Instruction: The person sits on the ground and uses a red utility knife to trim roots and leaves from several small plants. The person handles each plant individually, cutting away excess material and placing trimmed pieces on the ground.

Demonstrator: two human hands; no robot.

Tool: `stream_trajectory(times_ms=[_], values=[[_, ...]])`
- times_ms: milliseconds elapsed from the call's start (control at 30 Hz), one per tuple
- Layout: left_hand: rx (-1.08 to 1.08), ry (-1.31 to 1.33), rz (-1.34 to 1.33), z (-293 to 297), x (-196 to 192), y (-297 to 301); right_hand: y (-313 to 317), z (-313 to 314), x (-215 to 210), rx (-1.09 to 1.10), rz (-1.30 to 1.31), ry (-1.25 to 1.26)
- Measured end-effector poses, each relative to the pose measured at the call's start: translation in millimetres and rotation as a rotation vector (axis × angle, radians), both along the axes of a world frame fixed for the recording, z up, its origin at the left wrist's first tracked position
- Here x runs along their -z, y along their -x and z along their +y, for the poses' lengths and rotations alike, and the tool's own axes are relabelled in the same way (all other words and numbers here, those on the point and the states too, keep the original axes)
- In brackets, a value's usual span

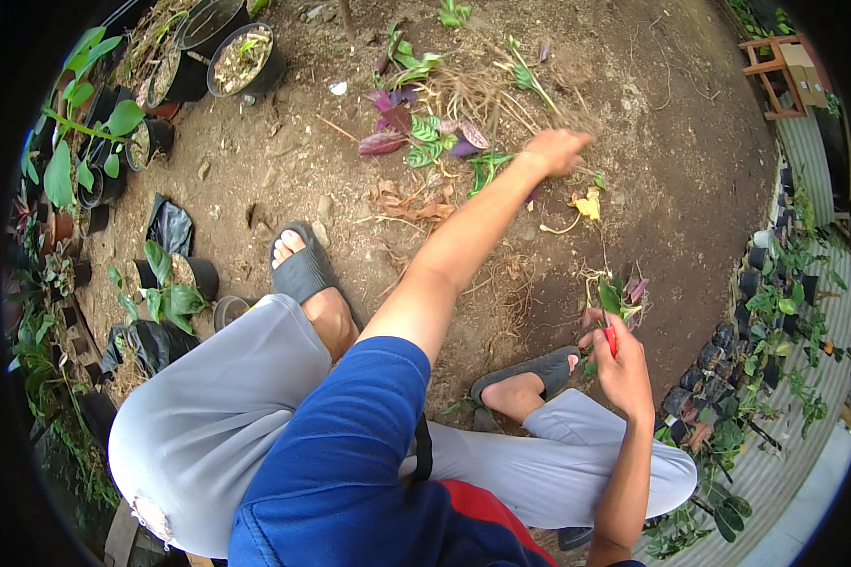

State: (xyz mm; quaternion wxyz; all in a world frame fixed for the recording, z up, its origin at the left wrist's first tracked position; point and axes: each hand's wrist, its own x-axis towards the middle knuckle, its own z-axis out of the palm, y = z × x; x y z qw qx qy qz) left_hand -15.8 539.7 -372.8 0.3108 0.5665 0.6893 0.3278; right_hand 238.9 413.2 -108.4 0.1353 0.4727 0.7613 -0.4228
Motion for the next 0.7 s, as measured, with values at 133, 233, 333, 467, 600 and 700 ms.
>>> stream_trajectory(times_ms=[133,233,333,467,600,700], values=[[-0.152,-0.111,-0.153,-13.5,-23.7,-23.8,4.0,0.9,-7.9,0.034,0.04,0.011],[-0.581,-0.432,-0.123,-36.3,-23.0,-9.7,4.5,0.3,-10.9,0.063,0.059,0.009],[-1.084,-0.506,0.424,-66.5,-2.3,19.9,3.2,-1.4,-10.6,0.038,0.067,-0.017],[-0.941,-0.22,0.241,-98.7,25.1,30.8,0.5,-4.7,-9.3,0.007,0.051,-0.014],[-0.543,-0.137,-0.249,-94.3,21.2,6.1,0.7,-7.1,-9.5,-0.005,0.045,-0.02],[-0.429,-0.293,-0.309,-81.8,-2.2,-24.8,3.6,-8.8,-12.1,-0.03,0.057,-0.057]])
